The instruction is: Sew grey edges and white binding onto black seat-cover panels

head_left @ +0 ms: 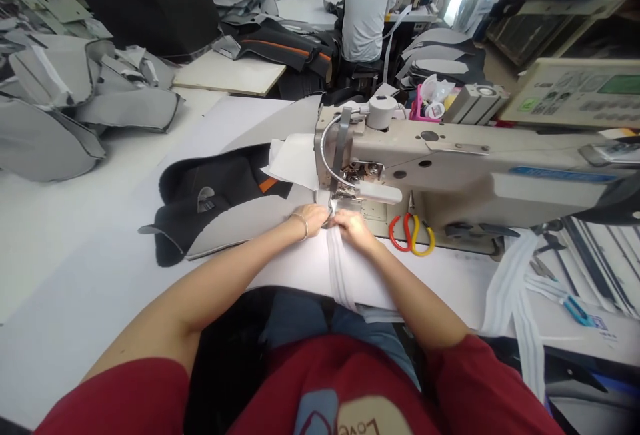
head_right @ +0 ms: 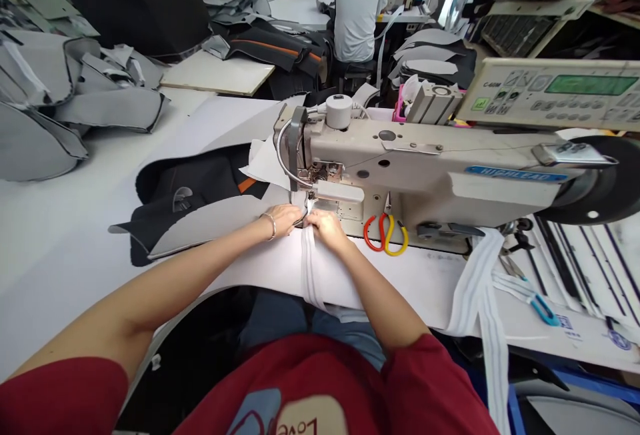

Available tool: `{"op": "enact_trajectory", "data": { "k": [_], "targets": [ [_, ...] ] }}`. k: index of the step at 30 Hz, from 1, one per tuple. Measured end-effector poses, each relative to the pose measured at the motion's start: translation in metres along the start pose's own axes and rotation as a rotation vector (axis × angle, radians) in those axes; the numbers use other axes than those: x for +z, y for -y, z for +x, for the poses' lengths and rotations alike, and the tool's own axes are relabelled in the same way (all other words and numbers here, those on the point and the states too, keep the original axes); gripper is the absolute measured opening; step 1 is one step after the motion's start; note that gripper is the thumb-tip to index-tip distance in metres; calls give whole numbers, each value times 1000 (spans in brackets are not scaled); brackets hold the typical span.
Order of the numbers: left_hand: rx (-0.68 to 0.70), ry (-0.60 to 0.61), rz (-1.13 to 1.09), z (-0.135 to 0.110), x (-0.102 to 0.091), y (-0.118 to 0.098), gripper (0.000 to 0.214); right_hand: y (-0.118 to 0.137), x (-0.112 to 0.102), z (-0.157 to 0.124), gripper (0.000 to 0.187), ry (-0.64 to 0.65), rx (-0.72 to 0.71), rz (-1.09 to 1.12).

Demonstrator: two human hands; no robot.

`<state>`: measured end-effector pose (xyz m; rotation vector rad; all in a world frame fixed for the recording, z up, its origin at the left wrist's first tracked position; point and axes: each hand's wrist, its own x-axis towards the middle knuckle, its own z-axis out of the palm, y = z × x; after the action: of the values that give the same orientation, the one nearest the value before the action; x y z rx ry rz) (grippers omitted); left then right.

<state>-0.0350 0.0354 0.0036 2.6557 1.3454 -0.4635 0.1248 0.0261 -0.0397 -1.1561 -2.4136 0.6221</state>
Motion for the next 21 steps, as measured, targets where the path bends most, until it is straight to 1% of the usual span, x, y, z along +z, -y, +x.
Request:
{"op": "enact_trajectory", "data": {
  "k": [2,4,7,11,13,14,16,18,21],
  "targets": [
    [6,-29,9,-1,4,0,18,-5,8,2,16,-66,52,172],
    [21,-55,17,-1,7,-2,17,-5,12,2,12,-108,103,261],
    [58,-58,39,-1,10,-7,18,-2,15,2,11,-126,146,266],
    [81,-80,68,-1,13,-12,20,-3,14,-1,13,-98,130,329],
    [99,-110,79,-1,16,-12,21,-6,16,-2,17,-160,184,343],
    [109,-122,85,-1,17,-12,21,-7,18,-2,19,-204,203,315],
    [114,-148,91,-2,21,-11,22,-7,22,-1,20,-250,182,196],
    [92,-169,80,-1,25,-11,21,-4,25,0,19,-221,128,44],
    [3,-193,29,0,29,-12,19,1,27,1,20,-144,101,-126]
  ]
}}
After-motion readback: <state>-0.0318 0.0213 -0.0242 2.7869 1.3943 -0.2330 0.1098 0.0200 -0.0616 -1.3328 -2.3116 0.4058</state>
